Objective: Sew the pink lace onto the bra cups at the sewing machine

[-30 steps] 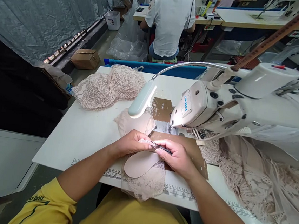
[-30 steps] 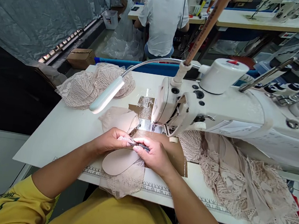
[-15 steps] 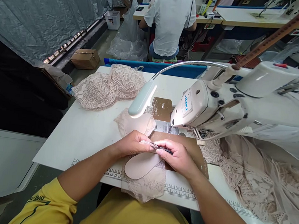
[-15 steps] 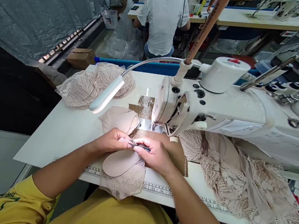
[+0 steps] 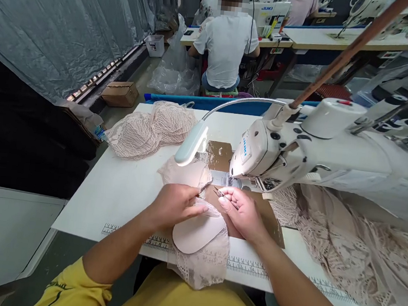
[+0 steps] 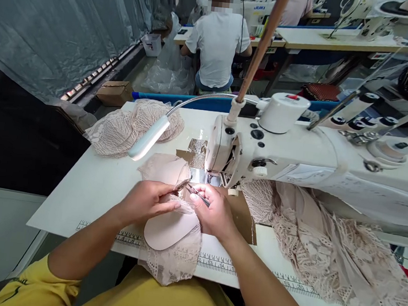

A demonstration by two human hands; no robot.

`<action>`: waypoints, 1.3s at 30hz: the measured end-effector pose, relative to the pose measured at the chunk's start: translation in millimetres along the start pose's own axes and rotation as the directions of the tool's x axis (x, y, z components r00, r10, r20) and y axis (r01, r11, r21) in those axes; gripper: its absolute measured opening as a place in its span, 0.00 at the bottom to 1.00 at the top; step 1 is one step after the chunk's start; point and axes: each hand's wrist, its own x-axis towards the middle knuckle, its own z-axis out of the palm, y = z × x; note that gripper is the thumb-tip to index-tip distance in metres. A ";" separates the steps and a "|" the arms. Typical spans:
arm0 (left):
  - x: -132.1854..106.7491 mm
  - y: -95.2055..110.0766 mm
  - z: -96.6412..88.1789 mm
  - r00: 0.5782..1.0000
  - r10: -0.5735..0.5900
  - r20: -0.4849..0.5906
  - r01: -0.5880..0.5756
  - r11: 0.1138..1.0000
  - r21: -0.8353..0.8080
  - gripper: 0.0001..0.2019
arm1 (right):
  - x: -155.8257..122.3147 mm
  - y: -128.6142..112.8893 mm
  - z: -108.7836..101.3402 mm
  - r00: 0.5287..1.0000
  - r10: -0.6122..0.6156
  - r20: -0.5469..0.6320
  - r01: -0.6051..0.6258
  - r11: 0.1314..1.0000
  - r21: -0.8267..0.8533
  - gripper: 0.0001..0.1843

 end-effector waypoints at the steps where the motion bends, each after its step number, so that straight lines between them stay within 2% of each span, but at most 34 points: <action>1: -1.5 1.6 -6.1 0.997 0.024 -0.079 -0.015 0.994 0.107 0.16 | -2.3 -0.8 -0.5 0.998 -0.045 -0.038 0.042 0.996 -0.078 0.16; 2: -0.7 2.3 -11.6 0.988 0.053 -0.148 -0.027 0.985 0.173 0.15 | -4.7 -2.9 -0.2 0.992 -0.115 -0.051 0.106 0.982 -0.154 0.19; 4: 8.9 0.2 -19.6 0.963 0.111 -0.246 -0.057 0.975 0.216 0.13 | -9.0 -9.6 3.6 0.954 -0.299 0.034 0.298 0.921 -0.250 0.19; 6: 27.9 -6.0 -22.0 0.951 0.146 -0.271 -0.081 0.968 0.237 0.14 | -12.1 -17.2 10.0 0.862 -0.455 0.223 0.502 0.827 -0.253 0.15; 8: 49.9 -14.3 -19.7 0.978 0.118 -0.170 -0.072 0.964 0.256 0.21 | -13.7 -22.1 15.4 0.756 -0.506 0.416 0.626 0.745 -0.230 0.14; 9: 59.5 -18.5 -17.5 0.990 0.076 -0.123 -0.045 0.969 0.242 0.26 | -13.9 -22.7 16.4 0.718 -0.497 0.487 0.655 0.719 -0.233 0.13; 11: 72.3 -25.7 -12.8 0.998 -0.043 -0.041 0.049 0.984 0.169 0.29 | -13.7 -20.5 13.9 0.689 -0.458 0.562 0.674 0.690 -0.265 0.11; 13: 75.1 -30.8 -9.5 0.991 -0.137 0.012 0.135 0.987 0.090 0.19 | -13.2 -15.5 6.3 0.731 -0.411 0.545 0.629 0.715 -0.304 0.09; 15: 69.4 -33.8 -8.5 0.984 -0.170 0.045 0.168 0.985 0.045 0.09 | -12.3 -10.9 -2.7 0.806 -0.344 0.481 0.533 0.776 -0.338 0.06; 17: 59.4 -34.4 -9.3 0.983 -0.168 0.072 0.171 0.984 -0.050 0.10 | -10.8 -8.9 -9.6 0.871 -0.259 0.417 0.411 0.849 -0.332 0.09; 19: 49.0 -32.8 -10.0 0.981 -0.162 0.106 0.185 0.946 -0.265 0.12 | -8.1 -9.6 -12.3 0.920 -0.179 0.347 0.283 0.919 -0.274 0.17; 22: 37.9 -27.1 -8.0 0.977 -0.138 0.165 0.209 0.788 -0.579 0.14 | -2.6 -12.9 -9.4 0.981 -0.098 0.166 0.116 0.988 -0.098 0.20; 24: 33.9 -22.7 -4.4 0.973 -0.109 0.205 0.220 0.713 -0.666 0.15 | 0.8 -14.8 -5.4 0.996 -0.044 0.080 0.041 0.998 0.048 0.17; 25: 32.7 -20.8 -2.4 0.970 -0.093 0.223 0.225 0.686 -0.692 0.15 | 2.0 -15.4 -3.4 0.997 -0.016 0.072 0.008 0.994 0.113 0.18; 29: 31.0 -18.5 2.0 0.959 -0.047 0.279 0.241 0.648 -0.722 0.15 | 3.7 -14.4 1.0 0.987 0.048 0.155 -0.081 0.973 0.217 0.15; 32: 31.5 -21.0 0.3 0.961 0.001 0.277 0.194 0.712 -0.675 0.14 | 4.3 -11.6 0.0 0.985 0.053 0.162 -0.086 0.975 0.206 0.15; 36: 31.9 -22.7 -3.7 0.990 0.030 0.141 0.040 0.883 -0.468 0.13 | 5.3 -10.9 -1.2 0.984 0.046 0.174 -0.081 0.976 0.201 0.15; 39: 30.7 -25.4 -9.5 0.991 0.037 0.128 0.015 0.923 -0.384 0.16 | 5.0 -11.3 -0.8 0.982 0.052 0.183 -0.091 0.973 0.211 0.15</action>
